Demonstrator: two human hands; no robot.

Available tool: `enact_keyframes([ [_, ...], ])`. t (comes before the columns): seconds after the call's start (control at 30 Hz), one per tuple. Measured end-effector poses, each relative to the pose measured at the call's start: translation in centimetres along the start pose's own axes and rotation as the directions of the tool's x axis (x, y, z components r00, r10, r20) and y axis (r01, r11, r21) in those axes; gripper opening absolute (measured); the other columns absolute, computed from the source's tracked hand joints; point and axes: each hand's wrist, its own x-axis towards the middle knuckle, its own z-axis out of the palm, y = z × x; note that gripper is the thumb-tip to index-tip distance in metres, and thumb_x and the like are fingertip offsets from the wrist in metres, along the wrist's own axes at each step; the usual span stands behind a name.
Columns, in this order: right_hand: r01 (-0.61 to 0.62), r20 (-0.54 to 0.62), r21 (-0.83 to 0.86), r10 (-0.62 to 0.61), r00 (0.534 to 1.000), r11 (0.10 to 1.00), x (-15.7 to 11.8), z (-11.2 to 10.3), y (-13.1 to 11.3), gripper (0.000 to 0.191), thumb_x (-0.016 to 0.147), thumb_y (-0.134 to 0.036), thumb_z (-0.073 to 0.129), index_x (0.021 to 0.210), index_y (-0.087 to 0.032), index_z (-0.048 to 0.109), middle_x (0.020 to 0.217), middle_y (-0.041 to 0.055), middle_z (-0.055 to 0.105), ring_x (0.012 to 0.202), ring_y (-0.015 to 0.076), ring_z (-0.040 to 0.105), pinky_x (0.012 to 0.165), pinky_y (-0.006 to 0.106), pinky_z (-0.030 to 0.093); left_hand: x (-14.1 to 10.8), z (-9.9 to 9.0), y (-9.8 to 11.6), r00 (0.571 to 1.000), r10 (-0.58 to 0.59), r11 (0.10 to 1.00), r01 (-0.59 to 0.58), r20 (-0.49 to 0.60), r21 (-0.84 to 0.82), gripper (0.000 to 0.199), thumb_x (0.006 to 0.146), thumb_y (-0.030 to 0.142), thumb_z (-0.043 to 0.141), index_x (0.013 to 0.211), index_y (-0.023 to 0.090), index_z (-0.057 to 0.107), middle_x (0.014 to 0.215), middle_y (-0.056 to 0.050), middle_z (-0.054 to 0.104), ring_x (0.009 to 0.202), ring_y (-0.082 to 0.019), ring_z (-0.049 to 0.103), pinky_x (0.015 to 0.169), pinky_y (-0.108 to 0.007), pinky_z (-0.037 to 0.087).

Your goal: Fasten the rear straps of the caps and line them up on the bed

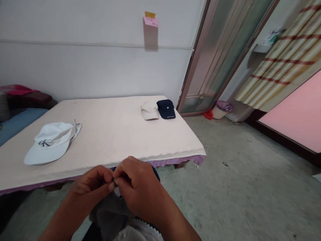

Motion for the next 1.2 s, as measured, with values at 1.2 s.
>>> enact_keyframes([
  [1.2, -0.003, 0.102, 0.046, -0.001, 0.995, 0.999, 0.1, 0.2, 0.3, 0.028, 0.072, 0.000, 0.052, 0.089, -0.021, 0.061, 0.087, -0.0009, 0.058, 0.080, 0.0119, 0.053, 0.070, 0.024, 0.038, 1.0, -0.7, -1.0, 0.993, -0.095, 0.988, 0.102, 0.063, -0.113, 0.013, 0.063, 0.022, 0.071, 0.065, 0.016, 0.059, 0.064, 0.002, 0.054, 0.060, -0.011, 0.046, 0.055, -0.021, 0.036],
])
